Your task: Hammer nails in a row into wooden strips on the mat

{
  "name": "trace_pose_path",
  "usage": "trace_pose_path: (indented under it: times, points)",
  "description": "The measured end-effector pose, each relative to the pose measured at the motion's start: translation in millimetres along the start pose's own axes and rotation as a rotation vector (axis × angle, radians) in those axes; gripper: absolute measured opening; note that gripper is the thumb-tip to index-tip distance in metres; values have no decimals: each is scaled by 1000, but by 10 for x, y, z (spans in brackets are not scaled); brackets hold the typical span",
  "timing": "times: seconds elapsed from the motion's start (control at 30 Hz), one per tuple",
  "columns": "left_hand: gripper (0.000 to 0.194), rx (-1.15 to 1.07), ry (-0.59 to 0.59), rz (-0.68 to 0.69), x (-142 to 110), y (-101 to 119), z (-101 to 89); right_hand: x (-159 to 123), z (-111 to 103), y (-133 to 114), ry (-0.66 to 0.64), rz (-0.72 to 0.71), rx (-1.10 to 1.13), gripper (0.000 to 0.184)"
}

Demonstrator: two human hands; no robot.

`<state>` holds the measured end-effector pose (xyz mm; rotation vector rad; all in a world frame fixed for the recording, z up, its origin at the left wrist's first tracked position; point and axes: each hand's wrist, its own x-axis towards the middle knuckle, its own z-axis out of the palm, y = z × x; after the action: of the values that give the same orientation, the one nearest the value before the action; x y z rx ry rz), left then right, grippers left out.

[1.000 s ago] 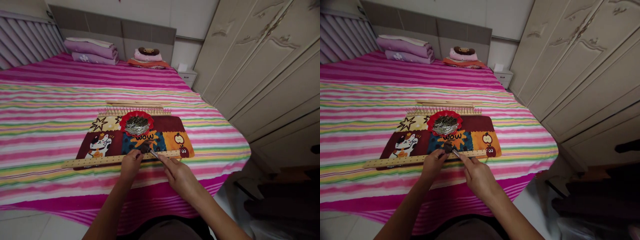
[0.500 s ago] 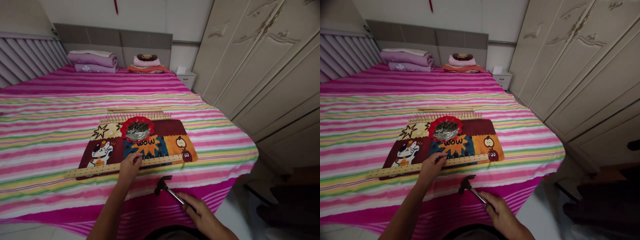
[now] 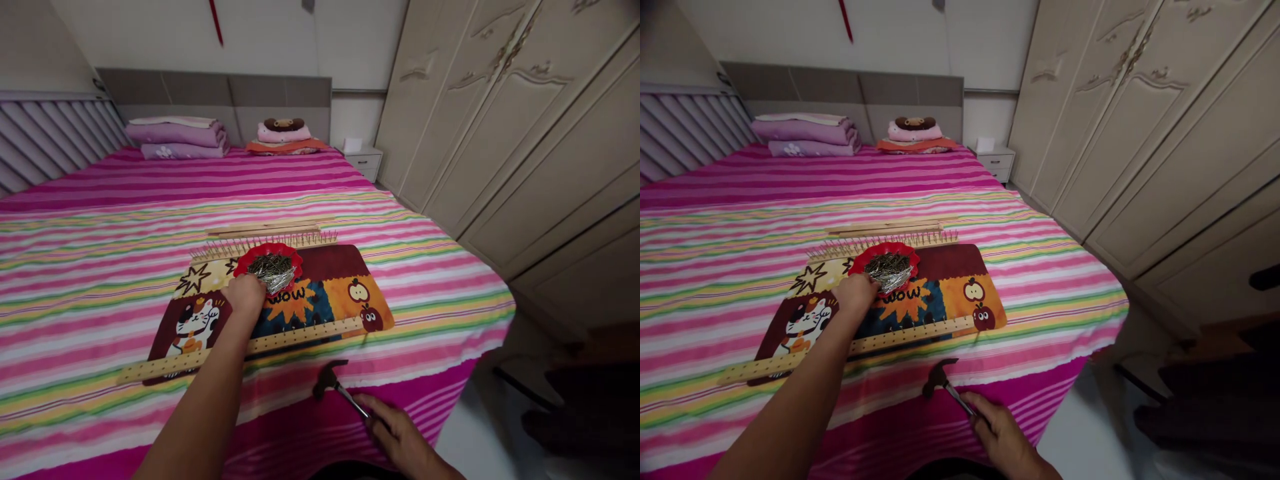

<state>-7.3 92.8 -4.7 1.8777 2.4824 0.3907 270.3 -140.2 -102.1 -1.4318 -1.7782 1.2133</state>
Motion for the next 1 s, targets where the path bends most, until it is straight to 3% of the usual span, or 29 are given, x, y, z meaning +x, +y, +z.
trace_pose_path:
  times: [0.1, 0.2, 0.33, 0.43, 0.6, 0.8, 1.0]
  points:
    - [15, -145, -66, -102, 66, -59, -7, 5, -2, 3, 2, -5, 10, 39]
    - [17, -511, -77, -121, 38, -178, -34, 10, -1, 21, -6, -18, 11, 39]
    - [25, -1116, -80, -132, -156, -287, -108, 15, -5, 20, -5, -8, 7, 38]
    - [36, -1355, -176, -215, -349, -313, -187, 20, -16, -19, 0, -32, -3, 37]
    - [42, -1414, -245, -270, -670, -358, -222, 15, -5, -44, 20, -36, -9, 36]
    - [43, -1353, -305, -311, -1039, -373, -84, 0, 24, 34, 32, -45, -19, 36]
    - [43, -1307, -275, -330, -1138, -332, 27, 3, -8, -10, 2, -36, -42, 38]
